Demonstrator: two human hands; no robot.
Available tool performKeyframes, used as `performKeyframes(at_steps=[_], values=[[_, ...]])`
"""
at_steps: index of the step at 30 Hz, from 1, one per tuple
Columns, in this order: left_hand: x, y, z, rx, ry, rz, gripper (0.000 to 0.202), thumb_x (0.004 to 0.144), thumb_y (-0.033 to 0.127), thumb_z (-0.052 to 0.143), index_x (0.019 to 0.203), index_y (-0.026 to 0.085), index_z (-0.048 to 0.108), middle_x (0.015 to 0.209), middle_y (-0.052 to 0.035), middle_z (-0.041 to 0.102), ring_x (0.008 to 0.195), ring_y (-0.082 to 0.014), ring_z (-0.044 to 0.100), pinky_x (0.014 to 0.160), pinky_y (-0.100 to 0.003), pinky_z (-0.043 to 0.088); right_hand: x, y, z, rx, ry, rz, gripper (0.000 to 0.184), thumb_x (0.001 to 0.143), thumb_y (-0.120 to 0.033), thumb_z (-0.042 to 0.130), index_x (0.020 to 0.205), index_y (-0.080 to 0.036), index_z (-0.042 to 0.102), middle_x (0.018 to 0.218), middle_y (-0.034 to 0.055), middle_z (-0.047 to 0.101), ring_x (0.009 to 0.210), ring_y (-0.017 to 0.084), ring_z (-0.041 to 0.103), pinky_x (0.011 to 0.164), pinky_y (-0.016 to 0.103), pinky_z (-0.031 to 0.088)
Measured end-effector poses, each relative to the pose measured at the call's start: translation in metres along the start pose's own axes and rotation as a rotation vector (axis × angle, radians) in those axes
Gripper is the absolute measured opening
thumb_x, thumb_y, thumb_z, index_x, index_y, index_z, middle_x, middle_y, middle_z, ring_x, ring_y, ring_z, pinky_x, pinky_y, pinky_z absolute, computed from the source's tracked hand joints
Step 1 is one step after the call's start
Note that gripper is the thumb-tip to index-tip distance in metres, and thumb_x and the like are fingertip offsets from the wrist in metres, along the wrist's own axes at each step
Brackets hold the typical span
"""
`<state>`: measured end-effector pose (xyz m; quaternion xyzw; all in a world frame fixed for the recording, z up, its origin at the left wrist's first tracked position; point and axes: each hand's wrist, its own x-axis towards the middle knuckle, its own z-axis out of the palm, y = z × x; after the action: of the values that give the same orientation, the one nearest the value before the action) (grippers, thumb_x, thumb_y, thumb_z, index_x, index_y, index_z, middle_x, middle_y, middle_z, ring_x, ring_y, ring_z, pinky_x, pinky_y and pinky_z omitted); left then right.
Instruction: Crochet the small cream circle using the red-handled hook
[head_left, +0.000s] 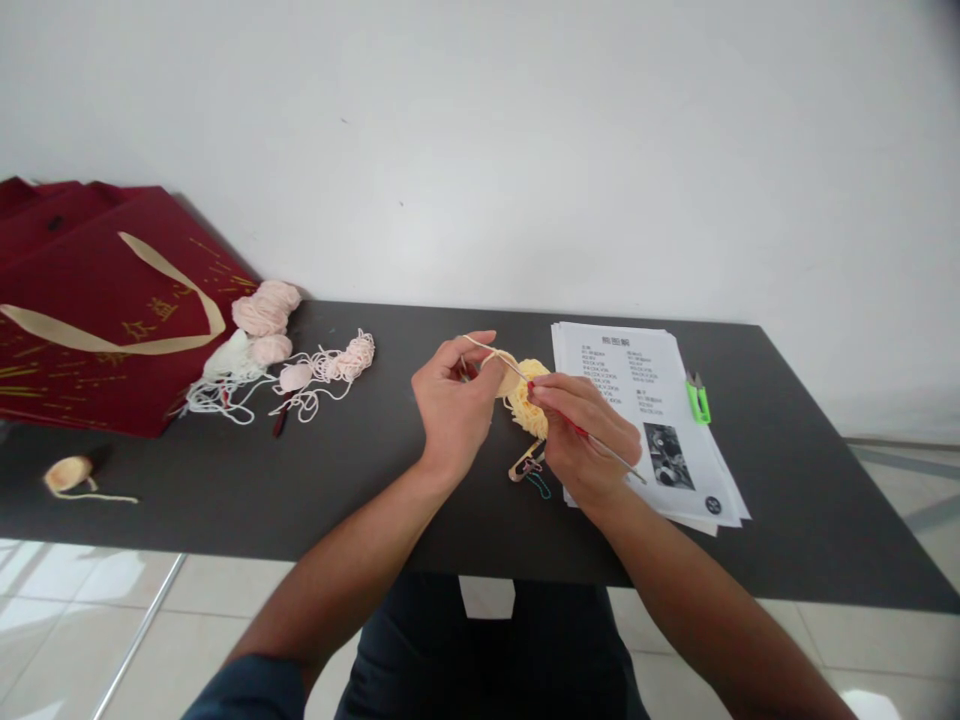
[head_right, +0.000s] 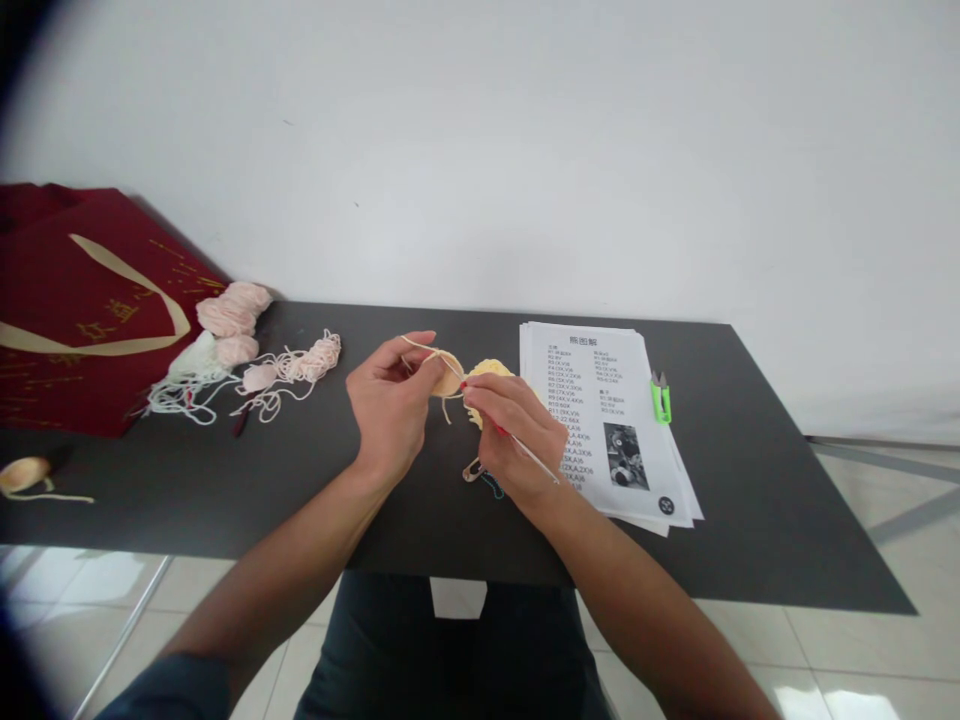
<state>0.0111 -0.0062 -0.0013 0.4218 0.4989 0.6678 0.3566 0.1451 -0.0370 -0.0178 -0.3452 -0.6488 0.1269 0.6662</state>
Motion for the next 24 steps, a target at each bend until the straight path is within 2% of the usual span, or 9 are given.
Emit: performKeyframes(at_steps=[3, 8, 13, 20, 24], values=[[-0.001, 0.001, 0.0, 0.003, -0.011, -0.005, 0.025, 0.075, 0.018, 0.074, 0.099, 0.022, 0.08, 0.081, -0.0004, 0.074, 0.067, -0.0112, 0.06, 0.066, -0.025, 0.049, 0.003, -0.001, 0.002, 0.035, 0.027, 0.054, 0.027, 0.087, -0.013, 0.075, 0.102, -0.035, 0.081, 0.099, 0.0031, 0.082, 0.086, 0.021, 0.077, 0.078, 0.043, 0.065], [-0.004, 0.005, 0.003, -0.091, -0.066, -0.071, 0.029, 0.072, 0.016, 0.075, 0.101, 0.021, 0.08, 0.073, 0.0023, 0.07, 0.061, -0.009, 0.056, 0.061, -0.023, 0.046, 0.014, 0.001, 0.002, 0.318, 0.214, 0.395, 0.01, 0.083, -0.021, 0.082, 0.09, -0.027, 0.077, 0.09, -0.0001, 0.076, 0.064, 0.012, 0.068, 0.059, 0.03, 0.058], [-0.003, 0.009, 0.006, -0.196, -0.095, -0.159, 0.032, 0.069, 0.015, 0.077, 0.101, 0.02, 0.078, 0.072, 0.0037, 0.067, 0.06, -0.0074, 0.055, 0.059, -0.022, 0.044, 0.022, 0.006, 0.002, 0.564, 0.222, 0.647, 0.011, 0.081, -0.026, 0.084, 0.086, -0.024, 0.074, 0.083, -0.0021, 0.074, 0.066, 0.01, 0.065, 0.059, 0.024, 0.056], [-0.003, 0.01, 0.006, -0.252, -0.111, -0.198, 0.032, 0.067, 0.013, 0.078, 0.099, 0.019, 0.078, 0.072, 0.0037, 0.067, 0.06, -0.0069, 0.055, 0.06, -0.021, 0.044, 0.022, 0.009, 0.004, 0.687, 0.181, 0.836, 0.015, 0.08, -0.03, 0.086, 0.086, -0.025, 0.074, 0.086, -0.0031, 0.074, 0.071, 0.008, 0.066, 0.065, 0.019, 0.06], [-0.003, 0.009, 0.006, -0.266, -0.116, -0.204, 0.031, 0.067, 0.013, 0.078, 0.098, 0.018, 0.078, 0.072, 0.0034, 0.067, 0.06, -0.0068, 0.054, 0.059, -0.021, 0.043, 0.024, 0.007, 0.002, 0.712, 0.182, 0.829, 0.015, 0.078, -0.029, 0.088, 0.084, -0.024, 0.075, 0.084, -0.0031, 0.073, 0.071, 0.008, 0.063, 0.063, 0.019, 0.057]])
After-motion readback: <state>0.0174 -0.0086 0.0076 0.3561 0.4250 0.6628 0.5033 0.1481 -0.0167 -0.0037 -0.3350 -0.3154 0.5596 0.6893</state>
